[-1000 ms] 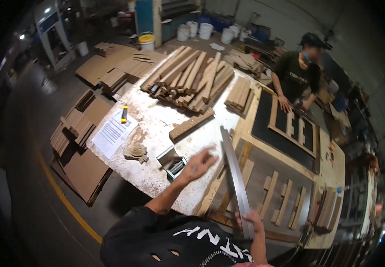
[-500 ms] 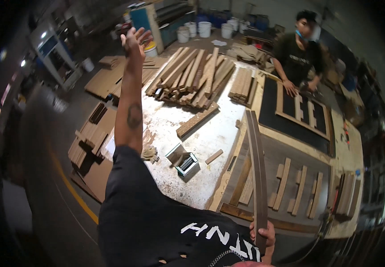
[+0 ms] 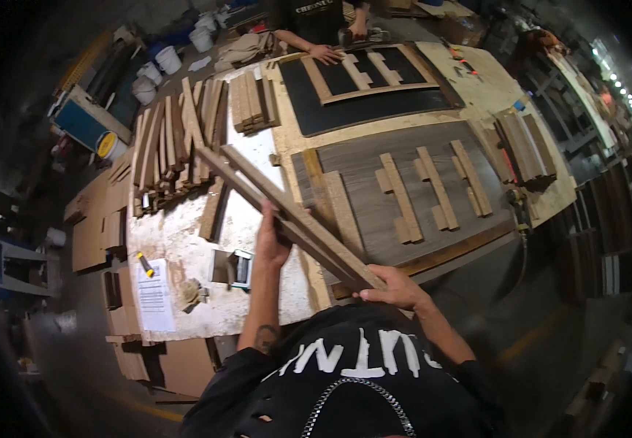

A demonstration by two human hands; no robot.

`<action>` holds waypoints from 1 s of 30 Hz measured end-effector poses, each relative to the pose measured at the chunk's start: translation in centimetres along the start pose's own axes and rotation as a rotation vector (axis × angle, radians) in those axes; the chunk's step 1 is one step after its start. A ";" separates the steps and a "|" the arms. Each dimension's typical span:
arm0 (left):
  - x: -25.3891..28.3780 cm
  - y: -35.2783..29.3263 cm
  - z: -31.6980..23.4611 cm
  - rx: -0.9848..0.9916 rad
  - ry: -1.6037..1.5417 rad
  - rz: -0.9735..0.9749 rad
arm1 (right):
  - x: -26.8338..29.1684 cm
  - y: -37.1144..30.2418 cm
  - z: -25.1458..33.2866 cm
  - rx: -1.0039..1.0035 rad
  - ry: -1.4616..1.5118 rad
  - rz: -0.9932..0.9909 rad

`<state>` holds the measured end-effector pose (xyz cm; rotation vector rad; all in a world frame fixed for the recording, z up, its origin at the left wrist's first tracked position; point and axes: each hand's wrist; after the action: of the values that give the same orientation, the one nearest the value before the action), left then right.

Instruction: Assembling a wooden frame by positioning wooden pieces and using a pneumatic nail gun.

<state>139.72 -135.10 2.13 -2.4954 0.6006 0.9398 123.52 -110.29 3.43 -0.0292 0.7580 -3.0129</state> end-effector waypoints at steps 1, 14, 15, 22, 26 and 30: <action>1.3 0.0 -0.3 -0.014 -0.004 -0.008 | 0.1 0.1 -0.4 0.037 -0.054 0.001; 12.6 -5.7 -11.8 -0.462 -0.231 -0.109 | 4.7 5.1 -10.8 -0.073 -0.596 -0.625; 12.6 -5.6 -11.1 -0.459 -0.216 -0.133 | 5.4 5.9 -11.2 -0.088 -0.598 -0.633; 11.6 -8.1 -9.0 -0.478 -0.131 -0.151 | 5.2 13.1 -11.1 -0.089 -0.662 -0.712; 11.7 -7.9 -8.9 -0.494 -0.131 -0.178 | 5.1 14.8 -12.9 -0.091 -0.812 -0.807; 11.7 -7.9 -9.3 -0.492 -0.111 -0.217 | 6.0 15.4 -11.8 -0.122 -0.811 -0.795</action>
<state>156.58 -136.14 2.20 -2.8265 0.0566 1.2482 117.61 -118.48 -14.18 -1.7913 0.9518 -3.0486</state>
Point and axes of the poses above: each hand's wrist, its own y-axis towards the middle knuckle, its own x-axis out of the back of the hand, z = x × y, and after that the axes turned 10 degrees about -x, right-handed
